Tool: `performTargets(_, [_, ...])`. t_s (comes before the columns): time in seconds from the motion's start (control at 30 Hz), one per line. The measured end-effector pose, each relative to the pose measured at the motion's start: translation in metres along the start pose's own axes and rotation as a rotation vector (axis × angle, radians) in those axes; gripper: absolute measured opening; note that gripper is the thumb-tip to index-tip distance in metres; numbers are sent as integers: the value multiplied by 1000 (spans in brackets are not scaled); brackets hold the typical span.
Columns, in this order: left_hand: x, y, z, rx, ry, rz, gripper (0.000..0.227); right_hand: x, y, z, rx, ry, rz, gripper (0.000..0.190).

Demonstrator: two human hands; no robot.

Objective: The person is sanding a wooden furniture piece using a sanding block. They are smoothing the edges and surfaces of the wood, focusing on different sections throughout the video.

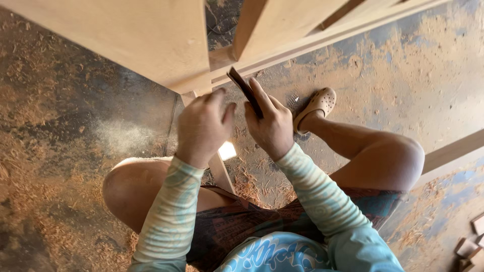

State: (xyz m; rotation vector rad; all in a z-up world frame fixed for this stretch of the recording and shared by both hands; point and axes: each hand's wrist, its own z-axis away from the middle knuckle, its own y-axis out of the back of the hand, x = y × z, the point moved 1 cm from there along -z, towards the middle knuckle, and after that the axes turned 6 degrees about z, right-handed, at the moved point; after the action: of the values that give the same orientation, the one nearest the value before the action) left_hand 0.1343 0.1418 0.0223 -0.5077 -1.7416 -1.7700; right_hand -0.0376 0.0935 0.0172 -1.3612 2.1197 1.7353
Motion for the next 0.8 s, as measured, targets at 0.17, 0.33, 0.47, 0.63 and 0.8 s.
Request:
performTargets(0.17, [-12,4,-1,142,-58,125,36,11,-9,-19,-35,1,-85,56])
performTargets(0.33, [-20,-15,-13,175,-38,198,37,14,-10,-37,-52,-9,-57,54])
performTargets(0.47, [-23,-24,-16,256,-15,222,33,23,-19,-33,-53,-30,-78,53])
performTargets(0.63, [-20,-20,-25,329,-41,213,29,22,-48,-48,-96,-10,-158,55])
performTargets(0.8, [-19,-16,-26,441,-28,203,17,6,-65,-54,-105,-130,-128,55])
